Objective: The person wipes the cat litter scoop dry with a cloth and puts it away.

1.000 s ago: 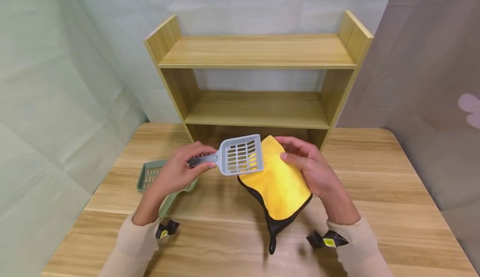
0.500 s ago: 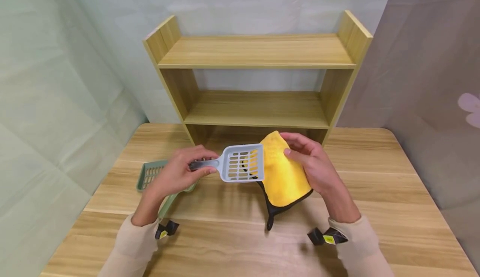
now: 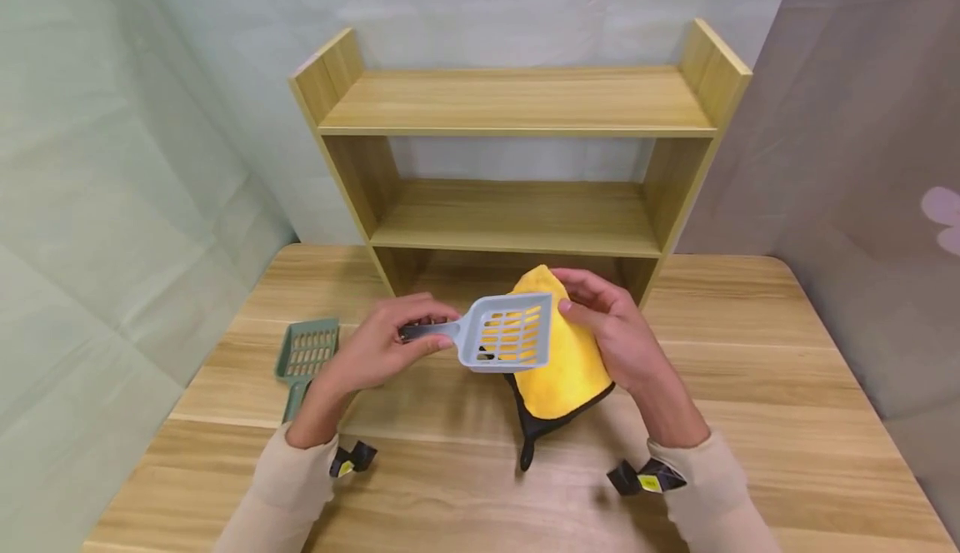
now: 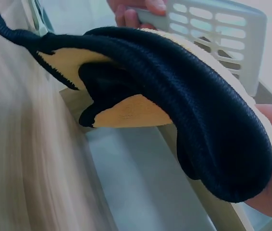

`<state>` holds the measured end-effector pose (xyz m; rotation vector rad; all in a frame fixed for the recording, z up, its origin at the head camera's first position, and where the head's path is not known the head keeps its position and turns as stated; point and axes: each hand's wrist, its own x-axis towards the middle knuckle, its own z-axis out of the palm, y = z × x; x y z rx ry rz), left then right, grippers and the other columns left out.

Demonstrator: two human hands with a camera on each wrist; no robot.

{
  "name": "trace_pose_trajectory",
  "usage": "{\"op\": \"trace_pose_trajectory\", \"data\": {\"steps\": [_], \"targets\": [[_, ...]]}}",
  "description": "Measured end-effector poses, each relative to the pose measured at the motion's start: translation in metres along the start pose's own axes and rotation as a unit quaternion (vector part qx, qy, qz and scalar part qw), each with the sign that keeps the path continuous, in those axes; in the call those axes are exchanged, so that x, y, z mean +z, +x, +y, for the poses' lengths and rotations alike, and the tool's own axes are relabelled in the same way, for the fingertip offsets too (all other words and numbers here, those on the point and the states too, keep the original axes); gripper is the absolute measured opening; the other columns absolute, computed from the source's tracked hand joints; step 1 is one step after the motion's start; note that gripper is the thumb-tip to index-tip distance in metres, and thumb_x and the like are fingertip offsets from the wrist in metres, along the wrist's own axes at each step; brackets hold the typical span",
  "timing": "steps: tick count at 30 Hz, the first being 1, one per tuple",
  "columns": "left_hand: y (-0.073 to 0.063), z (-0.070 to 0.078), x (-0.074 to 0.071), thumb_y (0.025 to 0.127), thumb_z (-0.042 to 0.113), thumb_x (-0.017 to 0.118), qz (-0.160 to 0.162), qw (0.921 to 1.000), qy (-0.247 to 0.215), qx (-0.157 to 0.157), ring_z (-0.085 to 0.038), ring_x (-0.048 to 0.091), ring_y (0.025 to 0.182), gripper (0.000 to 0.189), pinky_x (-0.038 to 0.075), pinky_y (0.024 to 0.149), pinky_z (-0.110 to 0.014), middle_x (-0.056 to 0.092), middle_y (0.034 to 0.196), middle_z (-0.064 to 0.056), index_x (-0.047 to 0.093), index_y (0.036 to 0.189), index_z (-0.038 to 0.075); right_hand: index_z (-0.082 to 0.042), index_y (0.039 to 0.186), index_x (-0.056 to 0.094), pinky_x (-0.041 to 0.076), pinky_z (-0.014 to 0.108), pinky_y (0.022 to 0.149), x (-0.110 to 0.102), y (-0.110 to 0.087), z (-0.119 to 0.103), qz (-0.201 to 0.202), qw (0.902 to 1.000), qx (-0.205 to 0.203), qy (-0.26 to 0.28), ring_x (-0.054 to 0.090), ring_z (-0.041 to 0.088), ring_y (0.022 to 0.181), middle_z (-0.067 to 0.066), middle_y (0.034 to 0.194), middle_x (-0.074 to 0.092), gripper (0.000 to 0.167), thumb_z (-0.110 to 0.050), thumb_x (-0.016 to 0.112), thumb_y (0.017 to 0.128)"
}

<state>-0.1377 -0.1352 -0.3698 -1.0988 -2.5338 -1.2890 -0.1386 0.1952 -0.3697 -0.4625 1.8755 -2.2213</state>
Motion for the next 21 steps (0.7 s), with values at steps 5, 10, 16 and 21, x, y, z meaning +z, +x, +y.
{"op": "trace_pose_trajectory", "data": {"steps": [5, 10, 16, 21], "targets": [[0.002, 0.001, 0.004, 0.094, 0.01, 0.083, 0.004, 0.9998, -0.021, -0.005, -0.012, 0.057, 0.079, 0.027, 0.046, 0.068, -0.024, 0.074, 0.098, 0.004, 0.078, 0.12, 0.014, -0.02, 0.138, 0.068, 0.062, 0.025, 0.087, 0.004, 0.0, 0.005, -0.008, 0.9999, -0.006, 0.003, 0.073, 0.013, 0.104, -0.004, 0.124, 0.072, 0.038, 0.0, 0.053, 0.11], [0.005, 0.003, 0.008, 0.094, 0.013, 0.084, 0.008, 0.9995, -0.029, 0.001, -0.011, 0.057, 0.079, 0.025, 0.045, 0.068, -0.023, 0.074, 0.097, 0.004, 0.078, 0.119, 0.013, -0.022, 0.139, 0.068, 0.062, 0.026, 0.085, 0.008, 0.0, 0.008, -0.011, 0.9999, 0.001, 0.004, 0.074, 0.013, 0.101, -0.003, 0.121, 0.072, 0.042, 0.002, 0.049, 0.11], [0.006, 0.005, 0.009, 0.095, 0.016, 0.083, 0.001, 0.9995, -0.032, -0.004, -0.01, 0.057, 0.079, 0.026, 0.046, 0.068, -0.023, 0.074, 0.098, 0.001, 0.078, 0.121, 0.013, -0.022, 0.14, 0.069, 0.063, 0.027, 0.082, 0.011, 0.0, 0.009, -0.009, 0.9999, 0.008, 0.001, 0.076, 0.014, 0.098, 0.0, 0.117, 0.07, 0.052, 0.009, 0.044, 0.107], [0.004, 0.003, 0.007, 0.095, 0.015, 0.083, 0.001, 0.9994, -0.035, -0.004, -0.011, 0.058, 0.079, 0.027, 0.047, 0.069, -0.024, 0.075, 0.099, 0.001, 0.078, 0.121, 0.013, -0.022, 0.138, 0.071, 0.062, 0.026, 0.084, 0.011, 0.0, 0.008, -0.013, 0.9999, 0.002, -0.001, 0.075, 0.013, 0.102, -0.003, 0.122, 0.072, 0.05, 0.008, 0.046, 0.107]]}}
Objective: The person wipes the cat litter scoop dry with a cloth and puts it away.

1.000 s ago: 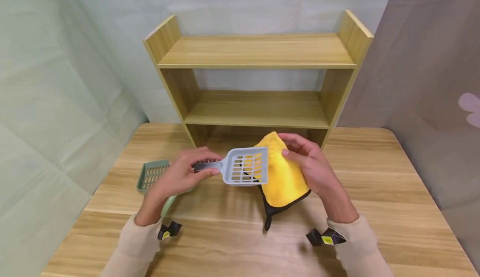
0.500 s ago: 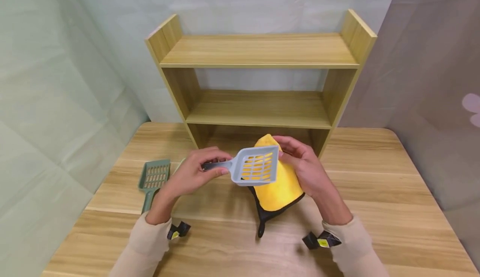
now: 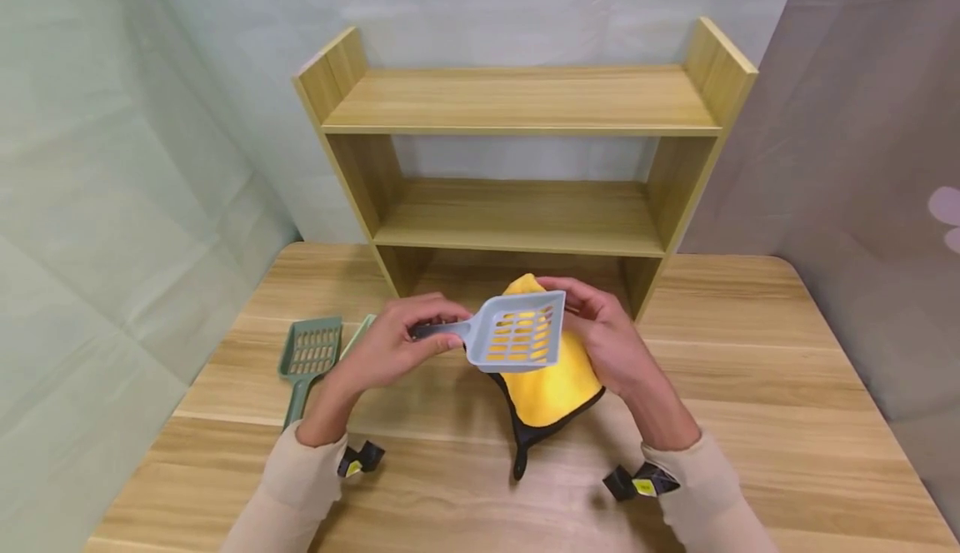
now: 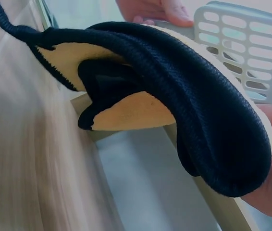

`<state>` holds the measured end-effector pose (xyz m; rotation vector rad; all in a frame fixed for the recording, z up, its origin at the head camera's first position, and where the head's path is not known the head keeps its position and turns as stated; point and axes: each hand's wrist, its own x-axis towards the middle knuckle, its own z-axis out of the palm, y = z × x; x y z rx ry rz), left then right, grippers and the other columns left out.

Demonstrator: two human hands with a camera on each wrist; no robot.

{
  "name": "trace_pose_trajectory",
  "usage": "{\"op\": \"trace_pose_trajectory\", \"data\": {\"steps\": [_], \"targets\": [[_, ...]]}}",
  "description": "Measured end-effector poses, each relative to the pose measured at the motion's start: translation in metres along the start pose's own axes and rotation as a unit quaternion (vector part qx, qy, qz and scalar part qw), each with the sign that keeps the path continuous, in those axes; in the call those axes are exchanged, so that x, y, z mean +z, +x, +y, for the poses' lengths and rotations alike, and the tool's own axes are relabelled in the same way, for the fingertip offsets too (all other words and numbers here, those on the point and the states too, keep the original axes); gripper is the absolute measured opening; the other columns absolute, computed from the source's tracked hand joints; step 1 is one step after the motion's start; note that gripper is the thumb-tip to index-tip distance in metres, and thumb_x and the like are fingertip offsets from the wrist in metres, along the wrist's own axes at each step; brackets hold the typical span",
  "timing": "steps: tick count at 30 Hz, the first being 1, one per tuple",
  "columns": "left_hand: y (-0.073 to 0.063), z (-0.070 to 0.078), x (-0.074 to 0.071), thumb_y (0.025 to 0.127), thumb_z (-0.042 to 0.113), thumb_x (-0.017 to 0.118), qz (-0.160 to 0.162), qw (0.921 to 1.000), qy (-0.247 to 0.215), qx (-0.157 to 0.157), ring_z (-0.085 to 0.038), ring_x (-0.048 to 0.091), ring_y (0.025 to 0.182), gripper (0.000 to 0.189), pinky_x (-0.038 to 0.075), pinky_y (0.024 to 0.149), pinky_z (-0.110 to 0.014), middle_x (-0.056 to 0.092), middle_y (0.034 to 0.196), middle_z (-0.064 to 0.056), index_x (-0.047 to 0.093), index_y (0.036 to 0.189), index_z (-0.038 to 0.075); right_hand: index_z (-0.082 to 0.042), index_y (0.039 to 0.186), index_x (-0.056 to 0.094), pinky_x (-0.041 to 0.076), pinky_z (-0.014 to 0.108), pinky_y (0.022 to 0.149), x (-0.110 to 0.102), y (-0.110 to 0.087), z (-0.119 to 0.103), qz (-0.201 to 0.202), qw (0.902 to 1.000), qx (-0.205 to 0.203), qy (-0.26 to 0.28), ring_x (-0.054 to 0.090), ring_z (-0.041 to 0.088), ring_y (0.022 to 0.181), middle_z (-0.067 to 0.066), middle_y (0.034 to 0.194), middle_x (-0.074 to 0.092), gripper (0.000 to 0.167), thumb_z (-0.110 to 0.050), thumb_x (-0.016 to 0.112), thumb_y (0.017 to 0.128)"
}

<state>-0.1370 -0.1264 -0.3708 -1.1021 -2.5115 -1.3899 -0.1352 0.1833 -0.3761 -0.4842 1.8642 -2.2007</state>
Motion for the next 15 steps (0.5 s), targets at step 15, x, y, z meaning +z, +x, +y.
{"op": "trace_pose_trajectory", "data": {"steps": [15], "targets": [[-0.01, -0.006, -0.016, 0.094, 0.012, 0.083, -0.008, 0.9997, 0.006, -0.021, -0.011, 0.061, 0.084, 0.028, 0.051, 0.073, -0.027, 0.075, 0.101, 0.002, 0.078, 0.122, 0.015, -0.017, 0.137, 0.069, 0.064, 0.028, 0.085, -0.01, -0.004, -0.011, -0.02, 0.9997, -0.011, 0.007, 0.076, 0.015, 0.105, -0.001, 0.127, 0.072, 0.037, 0.001, 0.056, 0.108]]}}
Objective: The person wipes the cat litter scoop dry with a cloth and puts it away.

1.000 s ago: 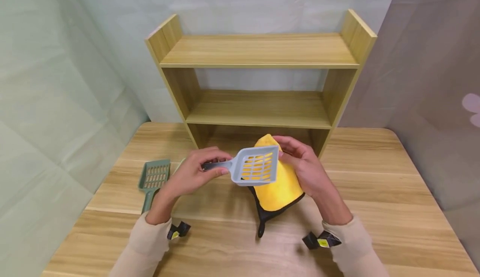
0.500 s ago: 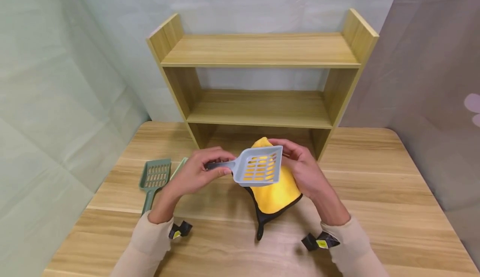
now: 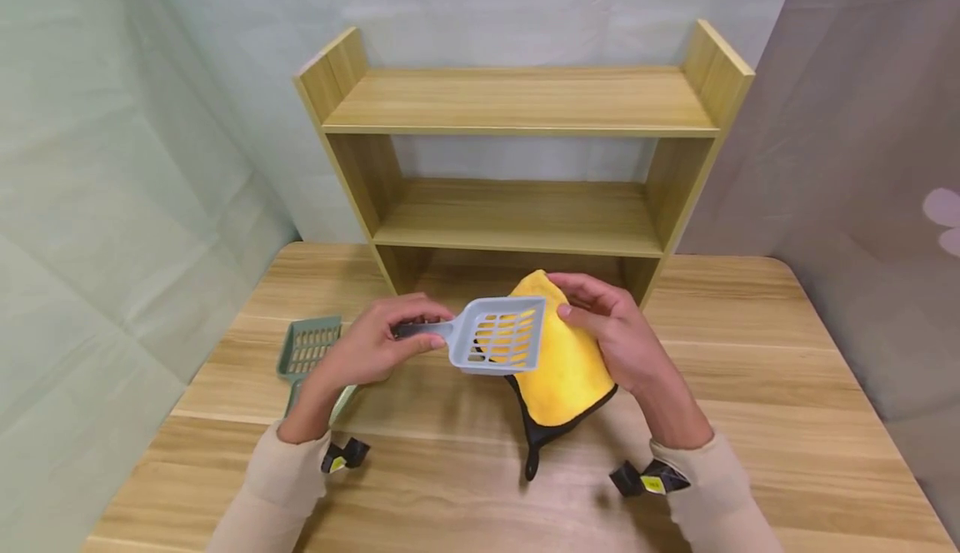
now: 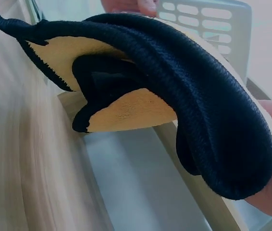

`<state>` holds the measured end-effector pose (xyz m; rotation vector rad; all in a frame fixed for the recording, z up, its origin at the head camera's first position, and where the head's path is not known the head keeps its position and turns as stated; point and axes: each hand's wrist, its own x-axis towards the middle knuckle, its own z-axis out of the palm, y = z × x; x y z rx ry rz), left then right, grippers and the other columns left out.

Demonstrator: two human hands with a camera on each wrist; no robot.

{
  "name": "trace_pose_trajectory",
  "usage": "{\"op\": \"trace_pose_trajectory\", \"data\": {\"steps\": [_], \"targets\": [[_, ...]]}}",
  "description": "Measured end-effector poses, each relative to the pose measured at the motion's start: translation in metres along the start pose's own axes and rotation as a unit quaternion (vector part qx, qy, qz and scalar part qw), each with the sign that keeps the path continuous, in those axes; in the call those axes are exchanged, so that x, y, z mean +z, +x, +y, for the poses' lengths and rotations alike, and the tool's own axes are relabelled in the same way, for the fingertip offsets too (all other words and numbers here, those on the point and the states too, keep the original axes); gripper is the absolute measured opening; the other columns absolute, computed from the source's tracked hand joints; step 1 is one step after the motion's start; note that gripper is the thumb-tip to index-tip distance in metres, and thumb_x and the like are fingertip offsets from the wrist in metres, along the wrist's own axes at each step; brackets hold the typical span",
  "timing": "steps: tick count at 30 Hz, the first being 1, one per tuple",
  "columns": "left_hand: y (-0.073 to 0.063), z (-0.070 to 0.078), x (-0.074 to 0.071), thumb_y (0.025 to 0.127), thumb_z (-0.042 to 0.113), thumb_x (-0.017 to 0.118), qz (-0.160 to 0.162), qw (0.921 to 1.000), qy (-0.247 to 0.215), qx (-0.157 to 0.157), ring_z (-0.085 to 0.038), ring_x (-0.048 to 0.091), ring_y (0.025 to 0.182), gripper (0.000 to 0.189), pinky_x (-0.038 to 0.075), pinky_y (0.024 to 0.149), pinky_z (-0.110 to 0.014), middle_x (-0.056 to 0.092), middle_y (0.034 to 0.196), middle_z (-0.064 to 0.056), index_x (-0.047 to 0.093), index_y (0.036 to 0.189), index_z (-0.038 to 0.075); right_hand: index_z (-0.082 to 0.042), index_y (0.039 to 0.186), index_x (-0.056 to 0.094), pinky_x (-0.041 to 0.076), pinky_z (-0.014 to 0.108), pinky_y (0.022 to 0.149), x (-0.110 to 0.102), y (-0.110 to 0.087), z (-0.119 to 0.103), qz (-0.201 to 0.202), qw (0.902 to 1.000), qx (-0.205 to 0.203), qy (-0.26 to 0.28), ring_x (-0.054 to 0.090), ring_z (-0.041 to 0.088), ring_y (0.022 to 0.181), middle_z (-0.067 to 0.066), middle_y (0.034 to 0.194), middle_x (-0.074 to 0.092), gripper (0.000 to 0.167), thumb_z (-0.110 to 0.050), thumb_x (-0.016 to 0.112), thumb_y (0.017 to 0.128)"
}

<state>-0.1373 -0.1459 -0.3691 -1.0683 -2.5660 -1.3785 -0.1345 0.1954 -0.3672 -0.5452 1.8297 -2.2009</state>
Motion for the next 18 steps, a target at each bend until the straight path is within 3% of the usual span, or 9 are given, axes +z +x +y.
{"op": "trace_pose_trajectory", "data": {"steps": [8, 18], "targets": [[-0.0032, -0.0045, -0.0075, 0.093, 0.012, 0.084, -0.003, 0.9999, 0.012, -0.007, -0.012, 0.066, 0.09, 0.029, 0.055, 0.078, -0.029, 0.077, 0.106, 0.003, 0.078, 0.122, 0.017, -0.018, 0.136, 0.07, 0.063, 0.028, 0.084, -0.0026, 0.0, -0.001, -0.004, 0.9999, -0.009, 0.008, 0.075, 0.014, 0.104, -0.002, 0.127, 0.072, 0.039, 0.003, 0.055, 0.108], [0.0003, -0.0019, 0.0012, 0.095, 0.015, 0.083, -0.001, 0.9999, 0.013, 0.004, -0.011, 0.059, 0.081, 0.027, 0.049, 0.071, -0.026, 0.075, 0.101, 0.003, 0.079, 0.122, 0.015, -0.02, 0.137, 0.07, 0.063, 0.027, 0.084, 0.0025, 0.0015, 0.0056, 0.001, 0.9998, 0.015, 0.014, 0.075, 0.014, 0.102, -0.002, 0.124, 0.072, 0.037, 0.0, 0.056, 0.109]]}}
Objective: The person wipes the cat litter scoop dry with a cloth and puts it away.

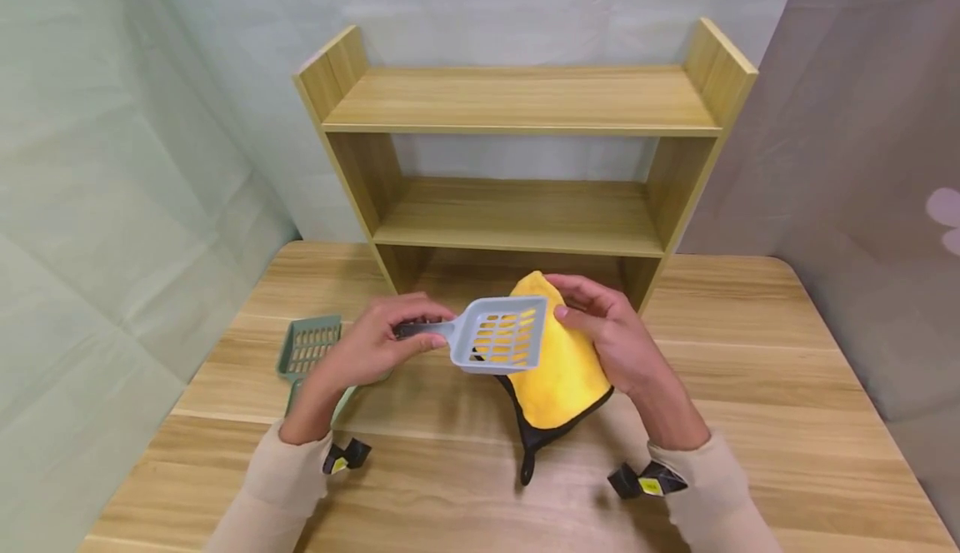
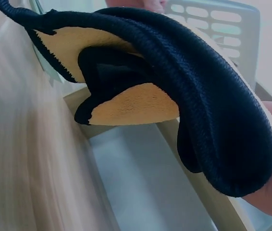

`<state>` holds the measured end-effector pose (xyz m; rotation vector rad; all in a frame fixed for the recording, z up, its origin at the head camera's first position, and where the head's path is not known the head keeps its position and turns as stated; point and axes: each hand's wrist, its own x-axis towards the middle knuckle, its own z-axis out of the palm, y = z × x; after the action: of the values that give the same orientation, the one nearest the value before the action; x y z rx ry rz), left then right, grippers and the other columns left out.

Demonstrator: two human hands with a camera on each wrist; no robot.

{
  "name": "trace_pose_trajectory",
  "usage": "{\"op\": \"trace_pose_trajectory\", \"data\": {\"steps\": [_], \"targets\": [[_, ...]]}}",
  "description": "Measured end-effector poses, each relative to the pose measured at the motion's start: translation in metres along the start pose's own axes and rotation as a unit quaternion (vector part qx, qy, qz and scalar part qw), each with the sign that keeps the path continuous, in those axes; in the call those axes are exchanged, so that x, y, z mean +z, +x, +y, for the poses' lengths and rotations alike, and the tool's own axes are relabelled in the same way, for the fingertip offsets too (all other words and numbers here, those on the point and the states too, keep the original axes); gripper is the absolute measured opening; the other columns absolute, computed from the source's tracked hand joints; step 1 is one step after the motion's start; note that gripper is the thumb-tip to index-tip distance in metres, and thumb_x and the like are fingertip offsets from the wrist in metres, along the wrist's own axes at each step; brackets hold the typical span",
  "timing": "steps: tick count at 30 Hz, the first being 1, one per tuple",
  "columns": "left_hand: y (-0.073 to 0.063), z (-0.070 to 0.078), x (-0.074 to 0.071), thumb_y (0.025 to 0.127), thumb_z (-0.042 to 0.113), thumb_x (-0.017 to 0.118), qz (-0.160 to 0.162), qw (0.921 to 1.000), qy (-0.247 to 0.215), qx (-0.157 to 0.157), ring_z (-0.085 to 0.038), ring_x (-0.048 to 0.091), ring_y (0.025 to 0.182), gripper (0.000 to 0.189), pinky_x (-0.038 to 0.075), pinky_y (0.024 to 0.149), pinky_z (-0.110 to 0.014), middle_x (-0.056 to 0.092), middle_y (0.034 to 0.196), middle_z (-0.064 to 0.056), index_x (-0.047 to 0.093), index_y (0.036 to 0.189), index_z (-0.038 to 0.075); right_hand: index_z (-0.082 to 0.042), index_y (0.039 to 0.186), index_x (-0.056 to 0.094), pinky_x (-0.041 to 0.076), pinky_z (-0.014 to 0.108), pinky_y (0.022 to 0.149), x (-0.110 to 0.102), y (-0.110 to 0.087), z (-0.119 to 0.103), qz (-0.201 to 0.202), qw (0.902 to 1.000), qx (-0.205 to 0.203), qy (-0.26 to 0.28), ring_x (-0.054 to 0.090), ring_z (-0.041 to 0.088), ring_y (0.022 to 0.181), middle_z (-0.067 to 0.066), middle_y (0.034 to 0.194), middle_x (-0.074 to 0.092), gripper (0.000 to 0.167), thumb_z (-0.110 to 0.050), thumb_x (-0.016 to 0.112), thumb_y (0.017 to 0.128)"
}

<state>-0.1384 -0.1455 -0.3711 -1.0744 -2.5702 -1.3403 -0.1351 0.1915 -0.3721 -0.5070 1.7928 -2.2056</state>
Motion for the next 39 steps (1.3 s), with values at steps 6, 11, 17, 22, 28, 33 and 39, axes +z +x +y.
{"op": "trace_pose_trajectory", "data": {"steps": [6, 11, 17, 22, 28, 33, 39], "targets": [[0.004, 0.003, 0.008, 0.095, 0.014, 0.083, 0.009, 0.9995, -0.015, 0.025, -0.01, 0.058, 0.08, 0.027, 0.048, 0.07, -0.025, 0.075, 0.098, 0.002, 0.079, 0.121, 0.013, -0.024, 0.137, 0.071, 0.062, 0.026, 0.086, 0.005, 0.002, 0.007, 0.001, 1.0, 0.002, 0.005, 0.074, 0.013, 0.104, -0.004, 0.126, 0.072, 0.046, 0.006, 0.05, 0.108], [0.009, 0.005, 0.015, 0.094, 0.012, 0.084, 0.015, 0.9985, -0.024, 0.048, -0.009, 0.058, 0.08, 0.027, 0.048, 0.069, -0.024, 0.074, 0.097, 0.0, 0.078, 0.12, 0.011, -0.025, 0.138, 0.071, 0.062, 0.026, 0.086, 0.007, 0.003, 0.01, -0.006, 0.9999, 0.0, 0.009, 0.075, 0.013, 0.103, -0.004, 0.123, 0.074, 0.056, 0.012, 0.043, 0.105], [0.01, 0.007, 0.018, 0.093, 0.012, 0.084, 0.017, 0.9984, -0.024, 0.048, -0.01, 0.058, 0.08, 0.028, 0.049, 0.071, -0.024, 0.074, 0.096, 0.0, 0.078, 0.12, 0.009, -0.026, 0.137, 0.071, 0.063, 0.028, 0.086, 0.008, 0.003, 0.011, -0.016, 0.9998, -0.003, 0.012, 0.077, 0.013, 0.103, -0.004, 0.122, 0.076, 0.063, 0.016, 0.041, 0.102], [0.008, 0.007, 0.015, 0.093, 0.013, 0.084, 0.021, 0.9991, -0.013, 0.036, -0.011, 0.06, 0.083, 0.027, 0.05, 0.074, -0.026, 0.074, 0.099, 0.001, 0.078, 0.12, 0.011, -0.026, 0.137, 0.072, 0.062, 0.026, 0.086, 0.008, 0.002, 0.008, -0.008, 0.9999, -0.009, -0.005, 0.075, 0.012, 0.102, -0.005, 0.123, 0.074, 0.057, 0.013, 0.044, 0.105], [0.005, 0.005, 0.008, 0.093, 0.013, 0.084, 0.032, 0.9991, 0.0, 0.027, -0.011, 0.06, 0.086, 0.028, 0.051, 0.076, -0.028, 0.075, 0.101, 0.002, 0.078, 0.121, 0.014, -0.021, 0.138, 0.07, 0.061, 0.024, 0.086, 0.003, 0.0, 0.002, 0.007, 0.9997, -0.015, -0.02, 0.073, 0.013, 0.105, -0.004, 0.125, 0.073, 0.043, 0.004, 0.054, 0.107], [0.003, 0.001, 0.002, 0.092, 0.014, 0.085, 0.049, 0.9981, 0.028, 0.025, -0.011, 0.061, 0.086, 0.03, 0.052, 0.077, -0.029, 0.075, 0.101, 0.002, 0.078, 0.121, 0.015, -0.019, 0.137, 0.071, 0.061, 0.025, 0.084, -0.004, -0.001, -0.005, 0.011, 0.9998, -0.014, -0.013, 0.073, 0.013, 0.102, -0.002, 0.124, 0.073, 0.039, 0.001, 0.056, 0.108], [0.002, -0.004, -0.005, 0.092, 0.014, 0.086, 0.073, 0.9965, 0.042, -0.003, -0.012, 0.063, 0.086, 0.028, 0.051, 0.075, -0.028, 0.076, 0.103, 0.002, 0.079, 0.119, 0.014, -0.018, 0.135, 0.072, 0.063, 0.028, 0.082, -0.01, -0.004, -0.012, 0.008, 0.9999, -0.012, 0.001, 0.075, 0.014, 0.099, -0.002, 0.123, 0.073, 0.037, 0.001, 0.054, 0.109]]}}
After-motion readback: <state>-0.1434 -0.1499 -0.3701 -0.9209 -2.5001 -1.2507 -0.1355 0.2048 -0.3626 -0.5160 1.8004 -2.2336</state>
